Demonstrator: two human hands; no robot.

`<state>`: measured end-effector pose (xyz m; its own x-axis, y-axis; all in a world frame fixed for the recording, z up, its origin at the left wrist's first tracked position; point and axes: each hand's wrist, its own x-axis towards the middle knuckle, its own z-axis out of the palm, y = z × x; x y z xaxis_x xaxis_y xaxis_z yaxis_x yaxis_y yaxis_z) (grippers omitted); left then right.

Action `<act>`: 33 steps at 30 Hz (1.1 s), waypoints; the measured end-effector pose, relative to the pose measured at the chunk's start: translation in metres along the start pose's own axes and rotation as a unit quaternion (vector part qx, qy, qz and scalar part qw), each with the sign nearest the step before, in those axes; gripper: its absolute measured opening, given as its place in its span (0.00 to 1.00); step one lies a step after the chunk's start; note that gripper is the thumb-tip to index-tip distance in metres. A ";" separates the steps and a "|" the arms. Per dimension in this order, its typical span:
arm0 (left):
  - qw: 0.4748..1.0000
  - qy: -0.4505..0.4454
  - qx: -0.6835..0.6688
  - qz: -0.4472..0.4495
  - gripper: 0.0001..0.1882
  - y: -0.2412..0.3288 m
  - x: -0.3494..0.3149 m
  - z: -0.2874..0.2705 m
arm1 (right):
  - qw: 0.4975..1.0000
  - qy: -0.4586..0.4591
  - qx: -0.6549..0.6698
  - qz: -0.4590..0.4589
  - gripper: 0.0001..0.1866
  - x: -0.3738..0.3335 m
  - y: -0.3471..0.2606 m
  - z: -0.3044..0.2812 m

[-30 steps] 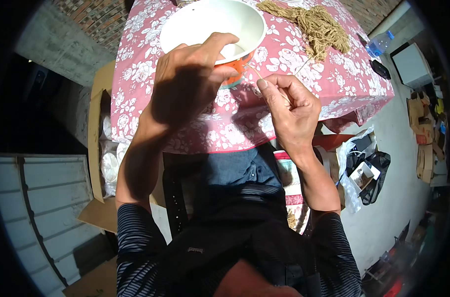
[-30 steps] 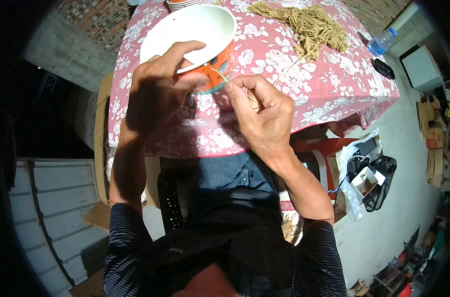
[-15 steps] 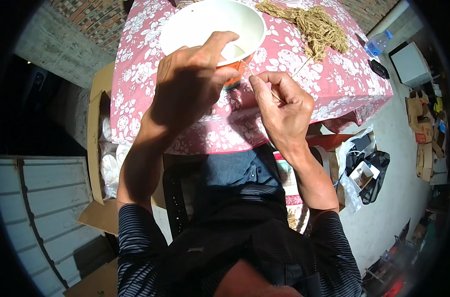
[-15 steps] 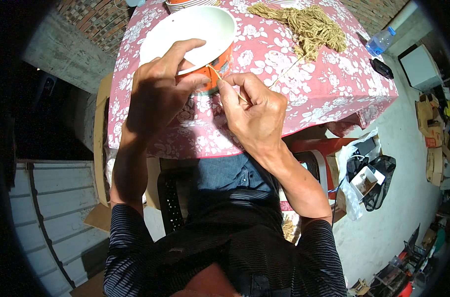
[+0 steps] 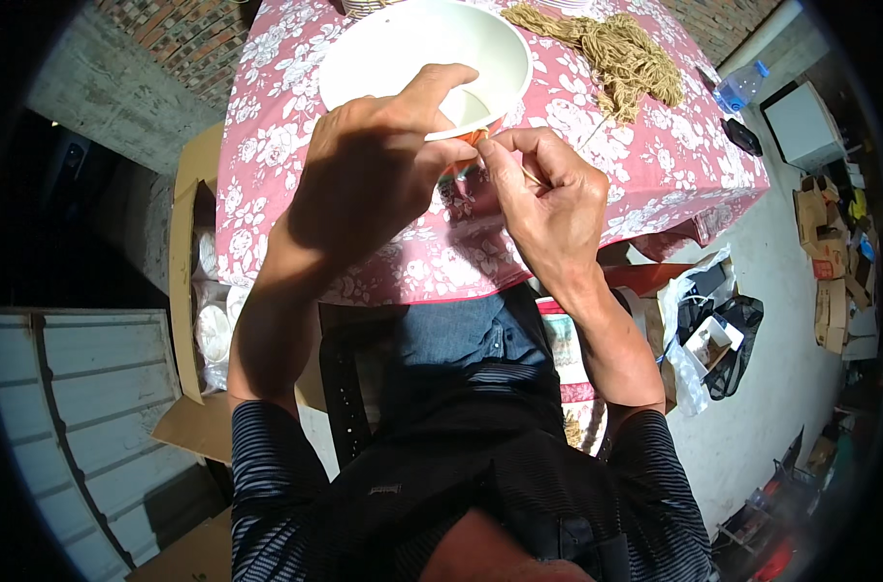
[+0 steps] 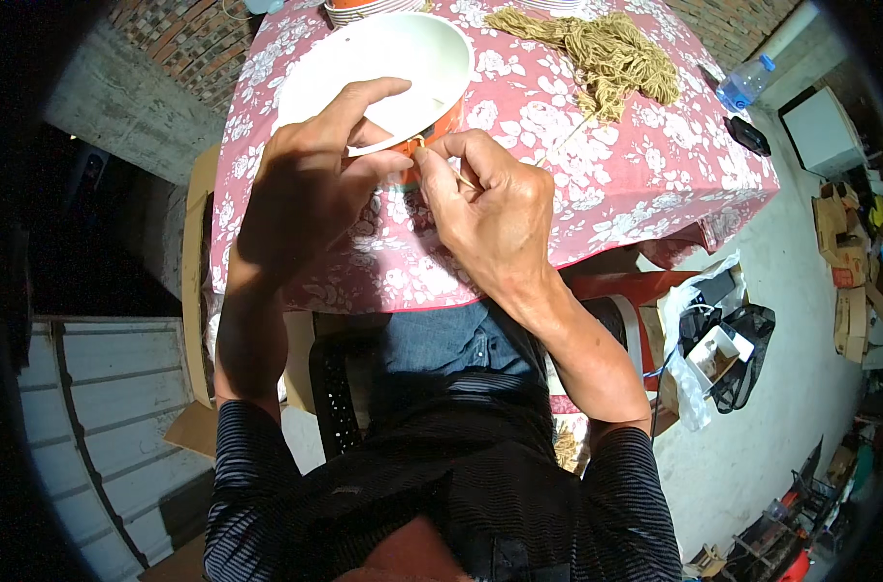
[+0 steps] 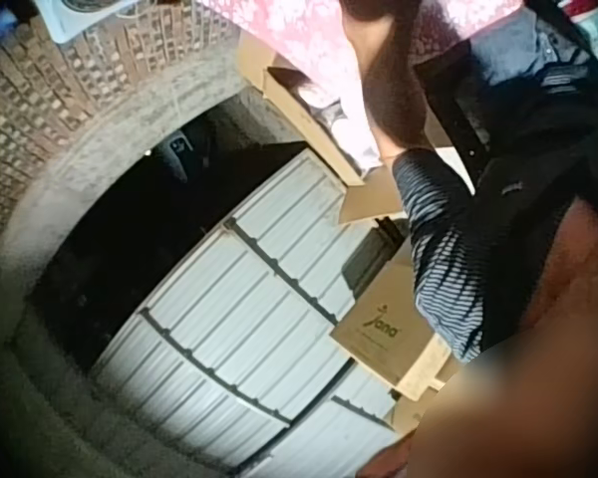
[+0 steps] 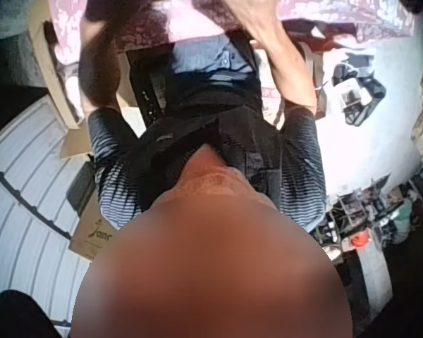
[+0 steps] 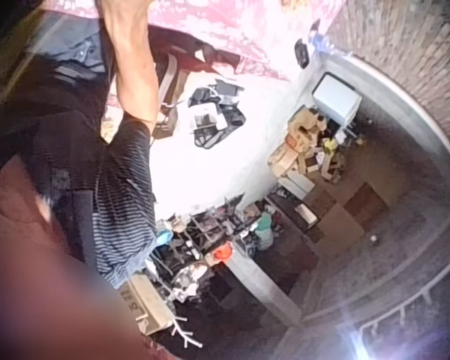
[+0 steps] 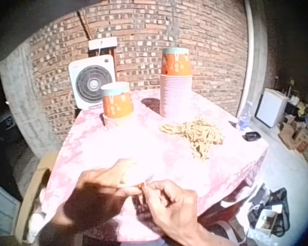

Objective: The recorder is tying short pieces of string to the sides of paper bowls to create handles.

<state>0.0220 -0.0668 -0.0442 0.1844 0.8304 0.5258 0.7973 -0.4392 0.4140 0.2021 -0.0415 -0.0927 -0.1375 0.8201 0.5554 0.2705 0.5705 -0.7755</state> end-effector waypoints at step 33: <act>0.990 -0.086 -0.050 0.102 0.09 0.002 0.013 -0.014 | 0.991 -0.037 -0.038 -0.122 0.12 0.016 0.006 -0.017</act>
<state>0.0182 -0.0614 -0.0261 0.4367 0.7635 0.4758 0.6739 -0.6280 0.3893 0.2175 -0.0251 -0.0834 -0.2767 0.6607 0.6978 0.2905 0.7497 -0.5946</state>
